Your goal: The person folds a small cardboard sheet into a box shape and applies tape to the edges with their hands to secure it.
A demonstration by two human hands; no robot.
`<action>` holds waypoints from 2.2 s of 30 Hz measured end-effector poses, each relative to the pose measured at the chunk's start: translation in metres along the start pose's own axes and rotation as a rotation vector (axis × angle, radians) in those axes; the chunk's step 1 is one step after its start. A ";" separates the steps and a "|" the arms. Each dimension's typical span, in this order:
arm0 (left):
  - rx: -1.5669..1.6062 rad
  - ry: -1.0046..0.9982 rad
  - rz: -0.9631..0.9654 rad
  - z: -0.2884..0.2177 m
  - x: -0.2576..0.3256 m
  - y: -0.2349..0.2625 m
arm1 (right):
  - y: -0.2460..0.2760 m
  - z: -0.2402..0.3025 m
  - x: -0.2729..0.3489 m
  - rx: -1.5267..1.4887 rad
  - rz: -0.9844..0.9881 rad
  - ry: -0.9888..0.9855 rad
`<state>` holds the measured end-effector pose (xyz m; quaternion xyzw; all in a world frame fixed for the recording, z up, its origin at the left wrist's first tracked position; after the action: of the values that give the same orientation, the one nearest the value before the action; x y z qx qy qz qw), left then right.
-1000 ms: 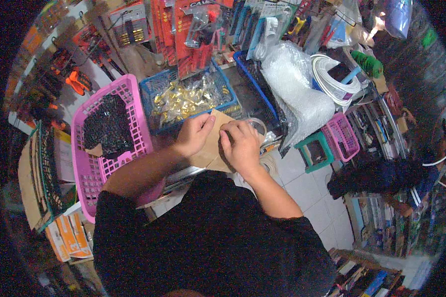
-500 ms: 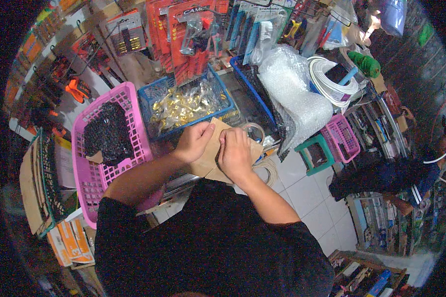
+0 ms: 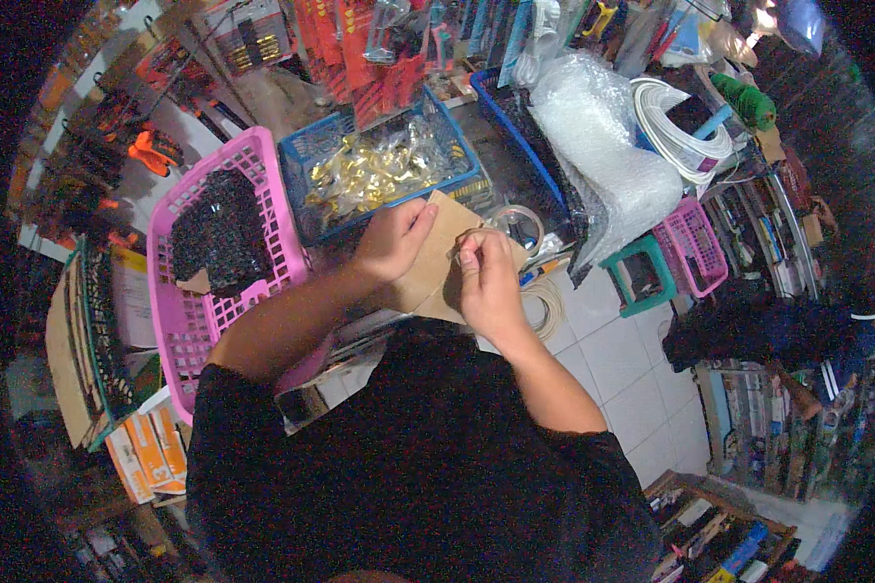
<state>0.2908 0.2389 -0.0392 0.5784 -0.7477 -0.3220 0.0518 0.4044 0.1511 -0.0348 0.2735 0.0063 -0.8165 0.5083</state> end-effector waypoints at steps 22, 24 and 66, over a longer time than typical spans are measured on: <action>-0.017 0.036 0.051 0.003 0.001 0.000 | 0.107 -0.152 0.053 0.388 -0.518 -0.347; -0.068 0.009 0.104 0.004 0.003 -0.007 | 0.102 -0.150 0.040 0.524 -0.529 -0.230; 0.820 0.422 -0.188 0.018 -0.004 0.010 | 0.020 -0.066 0.071 -1.101 0.102 -0.736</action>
<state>0.2757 0.2511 -0.0465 0.6691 -0.7309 0.1211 -0.0595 0.4265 0.1019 -0.1174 -0.3228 0.2357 -0.7091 0.5809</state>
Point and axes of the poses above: each hand's wrist, its own x-axis away from the middle knuckle, its own y-axis out of the back of the hand, z = x × y, the point moved 8 cm from there along -x, towards the middle knuckle, and after that the axes turned 10 degrees about -z, right-handed, at the moved point
